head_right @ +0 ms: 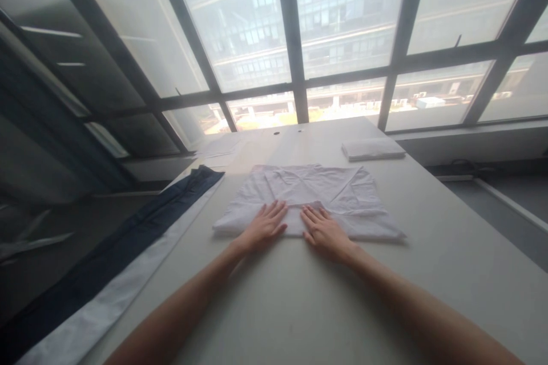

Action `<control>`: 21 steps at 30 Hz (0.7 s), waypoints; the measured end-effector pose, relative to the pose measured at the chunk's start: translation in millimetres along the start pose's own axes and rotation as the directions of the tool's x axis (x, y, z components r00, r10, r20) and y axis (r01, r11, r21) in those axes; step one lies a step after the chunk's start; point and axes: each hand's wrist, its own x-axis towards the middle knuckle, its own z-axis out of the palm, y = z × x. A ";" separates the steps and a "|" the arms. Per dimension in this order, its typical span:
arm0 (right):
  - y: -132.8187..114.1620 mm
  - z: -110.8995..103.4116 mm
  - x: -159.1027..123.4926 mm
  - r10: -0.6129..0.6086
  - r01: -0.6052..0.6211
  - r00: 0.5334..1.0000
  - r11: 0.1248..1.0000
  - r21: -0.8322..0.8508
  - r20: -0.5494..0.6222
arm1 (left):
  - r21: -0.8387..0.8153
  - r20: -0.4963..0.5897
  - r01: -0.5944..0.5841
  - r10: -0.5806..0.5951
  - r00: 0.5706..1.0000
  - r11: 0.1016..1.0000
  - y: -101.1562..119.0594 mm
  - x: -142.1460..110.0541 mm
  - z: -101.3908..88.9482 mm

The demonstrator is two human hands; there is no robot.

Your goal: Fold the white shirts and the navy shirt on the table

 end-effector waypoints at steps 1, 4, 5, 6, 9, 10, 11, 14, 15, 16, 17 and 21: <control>-0.1 0.3 0.1 -0.003 0.003 1.000 1.000 0.001 -0.006 | 0.007 0.005 0.028 -0.028 1.000 1.000 -11.3 -7.9 -1.8; 0.4 2.0 0.6 -0.013 0.014 1.000 1.000 0.006 -0.025 | 0.013 -0.013 0.148 -0.148 0.989 0.989 -49.2 -36.2 -6.1; 0.8 2.5 0.8 -0.015 0.015 1.000 1.000 0.007 -0.028 | 0.017 -0.025 0.183 -0.183 0.983 0.983 -60.7 -45.4 -6.9; 1.0 2.8 0.9 -0.016 0.017 0.999 1.000 0.008 -0.029 | 0.024 -0.036 0.213 -0.213 0.977 0.977 -70.6 -53.4 -7.5; 1.1 2.5 1.1 -0.028 0.028 0.999 1.000 0.005 -0.024 | 0.047 -0.049 0.260 -0.258 0.965 0.964 -87.1 -68.1 -7.2; 0.8 2.1 1.1 -0.031 0.031 0.999 1.000 0.002 -0.022 | 0.052 -0.042 0.264 -0.262 0.964 0.963 -88.8 -69.8 -6.7; 0.6 1.9 1.1 -0.029 0.029 0.999 1.000 -0.002 -0.023 | 0.056 -0.033 0.265 -0.263 0.964 0.963 -89.2 -70.3 -6.1; 1.5 1.8 0.0 0.022 -0.022 0.999 1.000 -0.010 -0.030 | 0.063 -0.020 0.265 -0.264 0.964 0.962 -88.0 -68.5 -4.7; 2.8 1.9 -0.9 0.046 -0.047 0.998 0.999 -0.012 -0.032 | 0.063 -0.022 0.265 -0.264 0.964 0.962 -88.0 -67.8 -4.4; 4.9 1.8 -2.2 0.071 -0.071 0.997 0.997 -0.015 -0.032 | 0.062 -0.025 0.268 -0.266 0.964 0.962 -88.2 -67.3 -4.1; 7.5 1.6 -3.9 0.093 -0.093 0.995 0.995 -0.019 -0.030 | 0.060 -0.027 0.270 -0.269 0.963 0.961 -88.6 -67.1 -3.9; 21.0 -2.3 -11.7 0.166 -0.167 0.986 0.985 -0.048 -0.027 | 0.060 -0.014 0.281 -0.281 0.960 0.958 -87.7 -66.8 -5.3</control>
